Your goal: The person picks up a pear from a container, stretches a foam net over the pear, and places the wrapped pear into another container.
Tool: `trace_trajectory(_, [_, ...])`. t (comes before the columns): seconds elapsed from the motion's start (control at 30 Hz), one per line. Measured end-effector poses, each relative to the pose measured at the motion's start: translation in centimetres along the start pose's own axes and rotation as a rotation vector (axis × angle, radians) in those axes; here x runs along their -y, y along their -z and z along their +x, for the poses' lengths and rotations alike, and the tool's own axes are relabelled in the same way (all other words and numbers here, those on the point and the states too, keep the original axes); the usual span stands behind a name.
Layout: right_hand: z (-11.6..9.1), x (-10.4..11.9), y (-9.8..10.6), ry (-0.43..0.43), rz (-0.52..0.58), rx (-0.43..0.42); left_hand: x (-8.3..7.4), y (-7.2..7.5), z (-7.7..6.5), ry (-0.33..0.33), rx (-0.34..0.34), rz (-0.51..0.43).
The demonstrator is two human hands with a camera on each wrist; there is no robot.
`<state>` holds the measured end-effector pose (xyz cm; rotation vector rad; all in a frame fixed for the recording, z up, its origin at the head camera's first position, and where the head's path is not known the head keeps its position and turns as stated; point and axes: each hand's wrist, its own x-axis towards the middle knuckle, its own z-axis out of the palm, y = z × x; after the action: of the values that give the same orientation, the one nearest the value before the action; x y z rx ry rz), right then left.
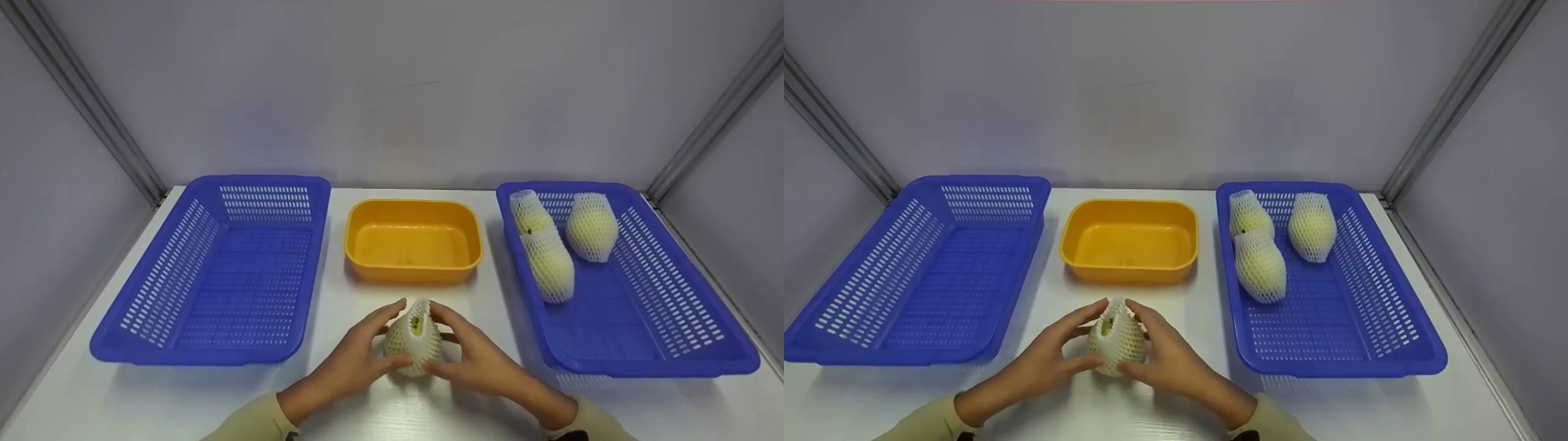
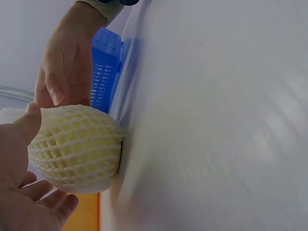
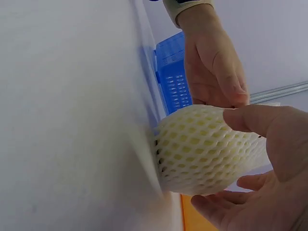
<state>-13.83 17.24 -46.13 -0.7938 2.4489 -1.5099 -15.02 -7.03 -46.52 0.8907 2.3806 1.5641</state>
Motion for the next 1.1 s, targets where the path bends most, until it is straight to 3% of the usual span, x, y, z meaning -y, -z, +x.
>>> trace_trajectory(0.1, [0.1,0.0,0.0,0.001,0.012,-0.014,0.2,0.0,0.1,-0.002,-0.003,-0.023])
trace_trajectory(0.23, [0.2,-0.2,0.0,-0.024,0.035,0.022,0.6,0.0,0.1,0.051,0.027,-0.077])
trace_trajectory(0.5, [0.4,-0.7,0.3,-0.079,0.047,0.092,1.5,0.1,0.1,0.086,0.095,-0.114])
trace_trajectory(0.7, [0.3,-1.1,0.0,-0.129,0.056,0.058,1.6,-0.2,0.1,0.128,0.098,-0.116])
trace_trajectory(0.9, [0.6,-0.8,-0.2,-0.167,0.216,-0.005,1.1,0.2,0.5,0.137,0.068,-0.191])
trace_trajectory(1.1, [1.1,0.9,0.1,-0.26,0.458,-0.093,-0.4,0.2,1.4,0.161,-0.032,-0.322])
